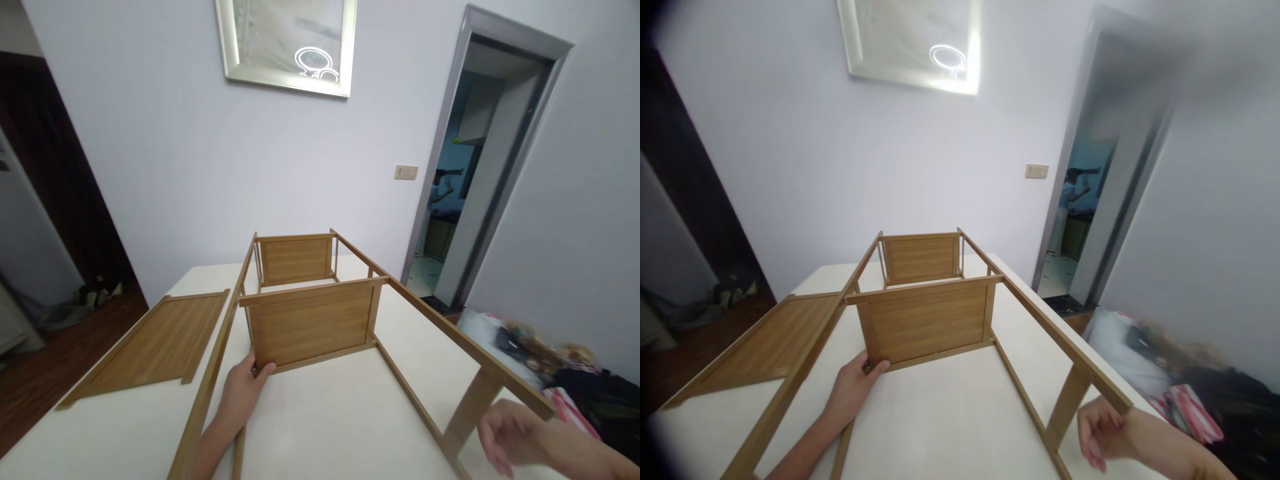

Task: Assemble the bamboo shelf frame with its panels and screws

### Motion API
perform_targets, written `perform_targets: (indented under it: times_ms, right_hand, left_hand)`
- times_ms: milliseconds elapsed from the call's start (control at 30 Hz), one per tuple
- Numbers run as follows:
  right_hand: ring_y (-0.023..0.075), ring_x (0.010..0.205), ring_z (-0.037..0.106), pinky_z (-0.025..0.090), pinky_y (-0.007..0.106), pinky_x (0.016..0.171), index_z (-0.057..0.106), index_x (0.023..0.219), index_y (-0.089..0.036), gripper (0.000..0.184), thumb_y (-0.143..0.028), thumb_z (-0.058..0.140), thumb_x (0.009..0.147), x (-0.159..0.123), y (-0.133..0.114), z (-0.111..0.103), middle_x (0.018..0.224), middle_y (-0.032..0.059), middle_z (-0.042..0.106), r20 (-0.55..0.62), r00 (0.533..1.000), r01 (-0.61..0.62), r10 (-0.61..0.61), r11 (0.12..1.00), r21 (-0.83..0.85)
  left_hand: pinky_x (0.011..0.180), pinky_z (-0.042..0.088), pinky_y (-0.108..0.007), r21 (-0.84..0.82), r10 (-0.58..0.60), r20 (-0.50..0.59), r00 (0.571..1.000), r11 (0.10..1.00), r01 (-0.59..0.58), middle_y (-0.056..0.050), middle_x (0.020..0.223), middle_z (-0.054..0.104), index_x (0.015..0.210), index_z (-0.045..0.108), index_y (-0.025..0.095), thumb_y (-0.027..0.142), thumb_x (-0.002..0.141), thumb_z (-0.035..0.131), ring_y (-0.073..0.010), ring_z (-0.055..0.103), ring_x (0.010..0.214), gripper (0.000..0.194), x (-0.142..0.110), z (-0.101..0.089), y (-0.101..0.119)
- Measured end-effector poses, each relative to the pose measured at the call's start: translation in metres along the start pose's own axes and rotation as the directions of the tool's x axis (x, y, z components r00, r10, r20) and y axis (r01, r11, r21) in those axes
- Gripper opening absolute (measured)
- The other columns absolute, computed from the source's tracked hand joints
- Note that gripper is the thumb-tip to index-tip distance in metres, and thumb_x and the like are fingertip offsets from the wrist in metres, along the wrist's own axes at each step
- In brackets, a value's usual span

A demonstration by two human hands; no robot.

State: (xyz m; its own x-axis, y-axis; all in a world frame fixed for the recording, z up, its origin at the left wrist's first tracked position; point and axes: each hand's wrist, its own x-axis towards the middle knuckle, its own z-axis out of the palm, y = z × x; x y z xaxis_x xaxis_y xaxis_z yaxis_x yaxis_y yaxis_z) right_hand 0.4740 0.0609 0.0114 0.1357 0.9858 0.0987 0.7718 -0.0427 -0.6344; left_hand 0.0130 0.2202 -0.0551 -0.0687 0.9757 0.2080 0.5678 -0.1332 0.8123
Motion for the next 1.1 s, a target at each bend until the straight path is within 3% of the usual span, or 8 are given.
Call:
perform_targets:
  times_ms: [133,200,300,433,600,900,1100]
  right_hand:
    - [0.0198,0.059,0.063,0.049,0.032,0.057,0.07,0.07,-0.019,0.051,-0.067,0.054,0.072,0.071,-0.005,0.009,0.065,0.0098,0.065,0.126,0.982,-0.163,0.14,0.967,0.194]
    - [0.0211,0.067,0.065,0.052,0.031,0.059,0.069,0.094,-0.018,0.052,-0.063,0.057,0.071,0.095,-0.018,0.021,0.08,0.0101,0.068,0.168,0.978,-0.165,0.126,0.957,0.24]
    - [0.0186,0.068,0.065,0.05,0.029,0.054,0.057,0.124,-0.016,0.064,-0.058,0.053,0.076,0.111,-0.036,0.048,0.107,0.013,0.066,0.186,0.98,-0.122,0.077,0.962,0.244]
    - [0.0166,0.063,0.06,0.05,0.032,0.065,0.06,0.12,-0.014,0.055,-0.049,0.051,0.078,0.121,-0.039,0.08,0.098,0.0091,0.068,0.075,0.994,0.079,-0.084,0.995,0.067]
    - [0.0228,0.074,0.061,0.047,0.034,0.073,0.066,0.108,-0.016,0.045,-0.04,0.044,0.078,0.116,-0.03,0.1,0.083,0.0063,0.068,-0.062,0.987,0.145,-0.146,0.989,-0.024]
    - [0.0234,0.073,0.061,0.045,0.033,0.071,0.067,0.098,-0.018,0.036,-0.036,0.045,0.076,0.071,-0.04,0.096,0.078,0.0052,0.067,-0.092,0.987,0.134,-0.132,0.991,0.015]
    - [0.0229,0.074,0.061,0.045,0.033,0.072,0.066,0.095,-0.018,0.033,-0.032,0.044,0.076,0.047,-0.046,0.096,0.078,0.0055,0.066,-0.09,0.988,0.128,-0.126,0.991,0.026]
  left_hand:
    - [0.068,0.049,-0.031,-0.044,-0.009,-0.019,1.0,0.999,0.008,-0.005,0.08,0.073,0.094,0.066,0.016,0.042,0.076,0.061,-0.0218,0.065,0.072,0.032,0.0,0.0,0.005]
    - [0.069,0.05,-0.031,-0.1,-0.012,-0.025,1.0,0.995,0.01,-0.006,0.082,0.073,0.094,0.067,0.016,0.041,0.074,0.063,-0.022,0.066,0.075,0.032,-0.001,0.0,0.007]
    - [0.072,0.05,-0.032,-0.171,-0.03,-0.03,0.999,0.985,0.025,-0.006,0.081,0.073,0.094,0.068,0.015,0.04,0.072,0.065,-0.0228,0.066,0.079,0.033,-0.002,-0.001,0.01]
    - [0.068,0.048,-0.031,-0.198,-0.014,-0.017,1.0,0.98,0.011,-0.005,0.078,0.072,0.092,0.067,0.015,0.04,0.073,0.063,-0.022,0.063,0.074,0.031,-0.005,-0.003,0.016]
    - [0.061,0.043,-0.029,-0.086,-0.007,-0.03,1.0,0.996,0.004,-0.003,0.072,0.067,0.087,0.064,0.015,0.039,0.077,0.057,-0.0189,0.058,0.064,0.026,-0.016,-0.005,0.019]
    - [0.063,0.043,-0.029,-0.068,-0.002,0.023,1.0,0.998,0.004,-0.003,0.076,0.068,0.089,0.062,0.017,0.043,0.077,0.056,-0.0207,0.059,0.069,0.029,-0.045,-0.014,-0.002]
    - [0.066,0.044,-0.029,-0.067,0.021,0.018,1.0,0.998,-0.02,-0.004,0.081,0.069,0.094,0.064,0.017,0.041,0.078,0.056,-0.0229,0.061,0.077,0.03,-0.066,-0.024,-0.001]
